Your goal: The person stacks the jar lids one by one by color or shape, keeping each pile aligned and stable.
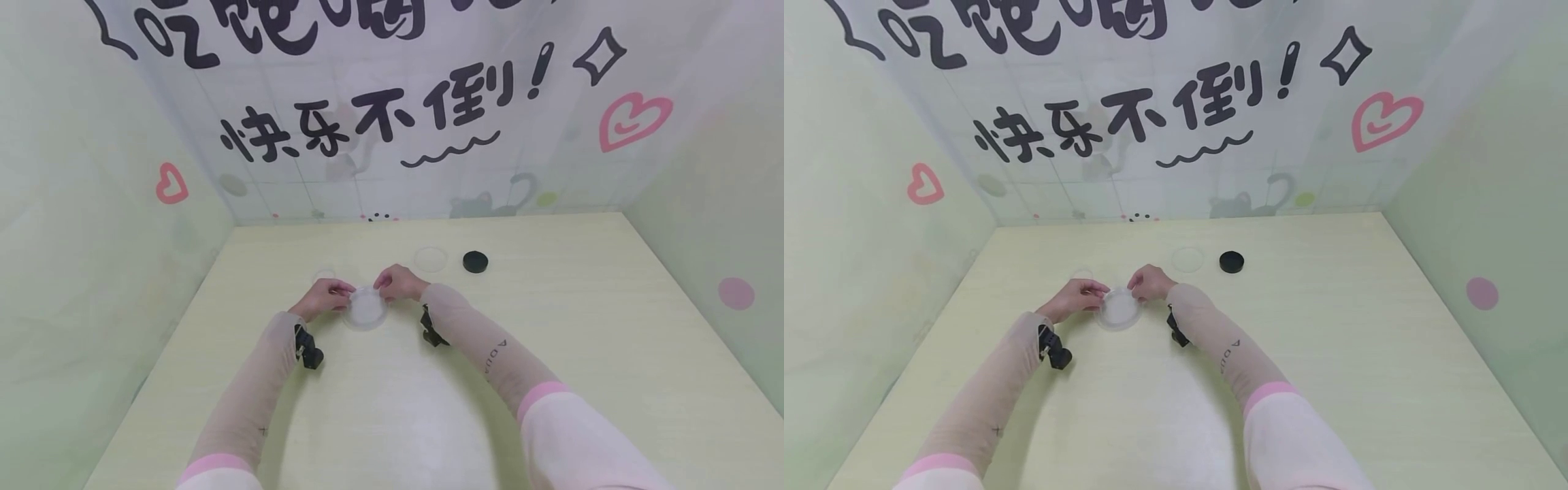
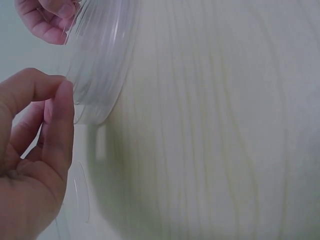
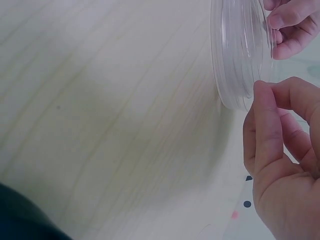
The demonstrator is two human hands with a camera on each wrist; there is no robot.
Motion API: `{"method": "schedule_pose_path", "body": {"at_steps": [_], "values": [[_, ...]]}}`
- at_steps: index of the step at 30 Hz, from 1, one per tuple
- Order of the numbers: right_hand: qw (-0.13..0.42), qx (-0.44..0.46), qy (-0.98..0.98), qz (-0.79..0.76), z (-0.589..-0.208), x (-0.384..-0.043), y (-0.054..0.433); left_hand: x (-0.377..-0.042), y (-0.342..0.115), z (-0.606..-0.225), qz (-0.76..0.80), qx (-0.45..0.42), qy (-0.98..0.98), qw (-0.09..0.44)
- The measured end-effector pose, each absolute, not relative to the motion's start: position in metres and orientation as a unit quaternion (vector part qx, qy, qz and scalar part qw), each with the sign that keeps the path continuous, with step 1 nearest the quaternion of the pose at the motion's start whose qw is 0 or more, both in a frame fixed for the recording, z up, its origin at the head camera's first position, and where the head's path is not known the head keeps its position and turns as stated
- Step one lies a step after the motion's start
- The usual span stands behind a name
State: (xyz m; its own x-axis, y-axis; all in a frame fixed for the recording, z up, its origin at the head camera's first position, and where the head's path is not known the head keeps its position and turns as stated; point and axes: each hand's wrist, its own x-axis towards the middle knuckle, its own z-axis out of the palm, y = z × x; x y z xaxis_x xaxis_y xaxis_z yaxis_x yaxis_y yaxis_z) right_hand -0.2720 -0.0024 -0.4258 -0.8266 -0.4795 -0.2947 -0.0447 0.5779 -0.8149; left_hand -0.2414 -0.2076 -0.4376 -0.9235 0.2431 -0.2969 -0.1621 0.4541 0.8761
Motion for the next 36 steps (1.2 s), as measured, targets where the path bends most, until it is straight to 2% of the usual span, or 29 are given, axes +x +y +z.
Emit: {"method": "schedule_pose_path", "body": {"at_steps": [13, 17, 24, 36], "values": [[0.251, -0.159, 0.856, -0.424, -0.425, -0.272, -0.002, -0.244, -0.208, -0.439, 0.524, 0.027, 0.828, 0.200], [0.249, -0.160, 0.856, -0.423, -0.425, -0.272, -0.002, -0.236, -0.203, -0.424, 0.522, 0.031, 0.827, 0.205], [0.249, -0.163, 0.858, -0.419, -0.422, -0.272, -0.001, -0.242, -0.205, -0.431, 0.501, 0.028, 0.844, 0.190], [0.256, -0.164, 0.854, -0.423, -0.414, -0.278, 0.006, -0.249, -0.199, -0.420, 0.489, 0.034, 0.853, 0.178]]}}
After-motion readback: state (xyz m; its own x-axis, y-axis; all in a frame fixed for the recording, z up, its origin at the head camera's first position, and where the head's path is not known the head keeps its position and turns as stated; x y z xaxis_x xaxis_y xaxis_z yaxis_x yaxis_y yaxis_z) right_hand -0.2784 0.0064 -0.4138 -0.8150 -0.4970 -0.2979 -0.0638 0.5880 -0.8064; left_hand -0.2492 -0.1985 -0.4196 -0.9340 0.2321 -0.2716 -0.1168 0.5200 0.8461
